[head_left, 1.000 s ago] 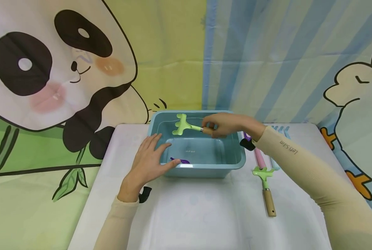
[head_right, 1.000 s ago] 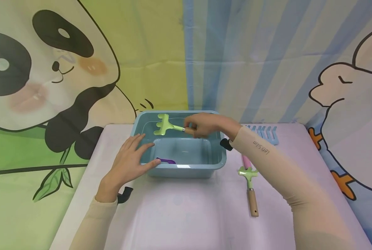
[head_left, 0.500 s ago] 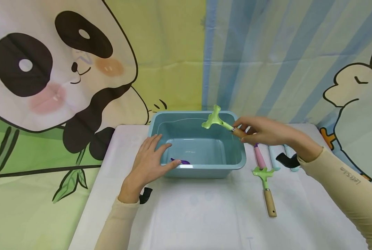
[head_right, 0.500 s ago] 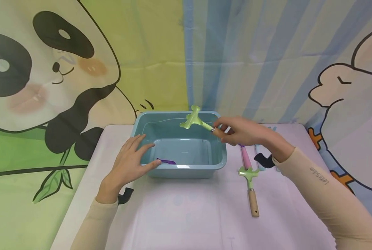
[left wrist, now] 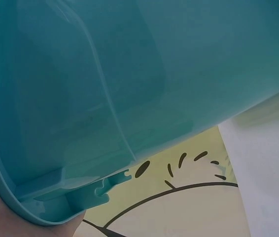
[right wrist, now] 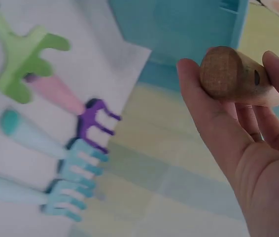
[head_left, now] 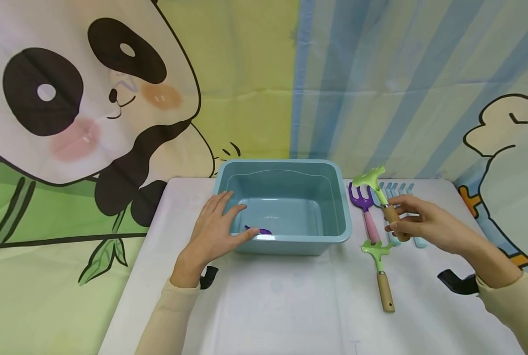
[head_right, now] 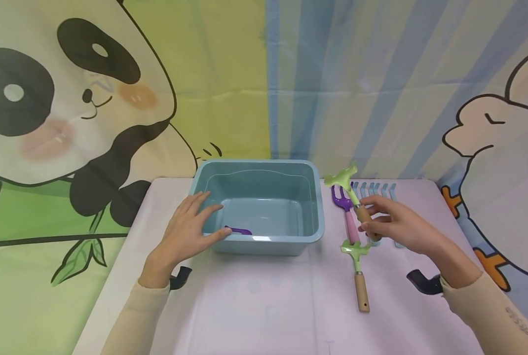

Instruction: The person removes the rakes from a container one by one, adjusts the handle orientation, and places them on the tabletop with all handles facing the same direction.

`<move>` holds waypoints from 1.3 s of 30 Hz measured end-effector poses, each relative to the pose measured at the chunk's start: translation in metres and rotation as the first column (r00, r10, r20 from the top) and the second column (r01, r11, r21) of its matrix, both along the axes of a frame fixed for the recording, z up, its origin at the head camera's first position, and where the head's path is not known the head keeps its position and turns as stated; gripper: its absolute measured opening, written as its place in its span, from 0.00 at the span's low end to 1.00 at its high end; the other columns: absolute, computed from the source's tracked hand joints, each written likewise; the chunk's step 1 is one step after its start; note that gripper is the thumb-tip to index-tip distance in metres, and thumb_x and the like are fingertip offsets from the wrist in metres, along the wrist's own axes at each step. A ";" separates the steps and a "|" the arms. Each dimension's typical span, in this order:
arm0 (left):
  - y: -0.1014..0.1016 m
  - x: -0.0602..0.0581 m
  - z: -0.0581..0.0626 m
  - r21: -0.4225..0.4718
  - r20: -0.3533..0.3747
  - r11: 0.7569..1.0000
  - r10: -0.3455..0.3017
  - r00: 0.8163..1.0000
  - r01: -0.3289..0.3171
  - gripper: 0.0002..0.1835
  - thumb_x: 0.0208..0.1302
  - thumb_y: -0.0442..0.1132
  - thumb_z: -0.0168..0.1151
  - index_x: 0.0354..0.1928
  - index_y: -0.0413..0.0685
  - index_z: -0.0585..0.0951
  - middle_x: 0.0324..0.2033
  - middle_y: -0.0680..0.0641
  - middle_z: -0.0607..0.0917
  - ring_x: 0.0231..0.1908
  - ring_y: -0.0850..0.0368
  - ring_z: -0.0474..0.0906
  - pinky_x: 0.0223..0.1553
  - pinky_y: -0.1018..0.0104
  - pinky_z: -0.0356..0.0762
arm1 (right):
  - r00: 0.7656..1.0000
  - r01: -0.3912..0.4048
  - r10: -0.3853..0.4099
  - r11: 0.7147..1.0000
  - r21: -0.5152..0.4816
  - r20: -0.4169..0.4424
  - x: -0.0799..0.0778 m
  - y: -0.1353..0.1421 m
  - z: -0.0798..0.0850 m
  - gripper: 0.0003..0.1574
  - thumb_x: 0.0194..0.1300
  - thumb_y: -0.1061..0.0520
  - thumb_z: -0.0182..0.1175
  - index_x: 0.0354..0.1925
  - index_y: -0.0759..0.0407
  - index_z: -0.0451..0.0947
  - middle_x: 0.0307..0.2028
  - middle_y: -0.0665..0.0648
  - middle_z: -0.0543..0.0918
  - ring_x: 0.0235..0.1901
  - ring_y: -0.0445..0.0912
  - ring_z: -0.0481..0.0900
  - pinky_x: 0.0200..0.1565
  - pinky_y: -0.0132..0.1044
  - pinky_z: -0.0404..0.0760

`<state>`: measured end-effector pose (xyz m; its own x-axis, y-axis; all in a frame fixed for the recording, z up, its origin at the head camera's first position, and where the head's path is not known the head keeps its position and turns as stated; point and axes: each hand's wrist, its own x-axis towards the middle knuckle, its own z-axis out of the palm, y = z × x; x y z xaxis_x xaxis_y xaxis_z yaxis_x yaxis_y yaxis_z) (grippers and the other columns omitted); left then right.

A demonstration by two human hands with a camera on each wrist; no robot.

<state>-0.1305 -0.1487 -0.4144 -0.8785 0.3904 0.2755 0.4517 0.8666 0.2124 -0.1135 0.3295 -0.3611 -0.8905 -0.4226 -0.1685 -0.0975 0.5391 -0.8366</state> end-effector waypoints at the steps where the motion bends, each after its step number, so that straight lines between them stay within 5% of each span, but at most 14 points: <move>1: 0.000 0.000 0.000 -0.001 0.001 1.000 -0.003 1.000 0.003 0.42 0.51 0.77 0.43 0.59 0.58 0.74 0.66 0.43 0.59 0.67 0.47 0.48 0.65 0.52 0.38 | 1.000 0.016 -0.016 1.000 -0.016 0.010 0.005 0.006 -0.006 0.27 0.68 0.54 0.54 0.61 0.58 0.60 0.46 0.65 0.71 0.38 0.53 0.80 0.35 0.43 0.80; 7: 0.002 -0.001 -0.001 -0.006 0.017 1.000 -0.005 1.000 0.005 0.43 0.50 0.78 0.42 0.60 0.59 0.73 0.66 0.44 0.59 0.67 0.47 0.47 0.65 0.51 0.37 | 0.982 0.122 -0.107 0.989 -0.090 0.157 0.036 0.032 -0.040 0.31 0.68 0.55 0.53 0.63 0.63 0.54 0.47 0.71 0.68 0.41 0.54 0.80 0.38 0.42 0.80; 21: 0.001 -0.001 -0.002 0.003 0.008 1.000 -0.009 1.000 0.009 0.42 0.50 0.78 0.42 0.59 0.58 0.74 0.66 0.43 0.60 0.67 0.47 0.48 0.65 0.51 0.38 | 0.842 0.385 -0.289 0.913 -0.133 0.455 0.086 0.067 -0.111 0.42 0.64 0.58 0.58 0.64 0.69 0.44 0.52 0.75 0.61 0.46 0.62 0.76 0.42 0.49 0.78; 31: -0.001 -0.001 -0.003 0.013 -0.012 1.000 -0.003 1.000 0.004 0.42 0.49 0.78 0.43 0.58 0.59 0.74 0.66 0.44 0.60 0.66 0.46 0.49 0.65 0.50 0.40 | 0.761 0.408 -0.244 0.901 -0.151 0.601 0.102 0.078 -0.135 0.43 0.67 0.56 0.53 0.64 0.75 0.40 0.45 0.70 0.71 0.44 0.62 0.77 0.44 0.53 0.77; 39: -0.001 -0.002 -0.004 0.020 -0.021 1.000 -0.008 1.000 0.008 0.42 0.50 0.78 0.44 0.58 0.59 0.75 0.66 0.44 0.60 0.66 0.47 0.49 0.65 0.51 0.40 | 0.703 0.473 -0.302 0.874 -0.106 0.644 0.105 0.074 -0.141 0.45 0.65 0.58 0.56 0.63 0.76 0.38 0.45 0.70 0.69 0.42 0.61 0.78 0.44 0.52 0.77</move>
<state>-0.1325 -0.1500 -0.4188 -0.8694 0.3914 0.3016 0.4629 0.8587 0.2198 -0.0080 0.4032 -0.5017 -0.7367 -0.1643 -0.6560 0.6306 0.1833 -0.7541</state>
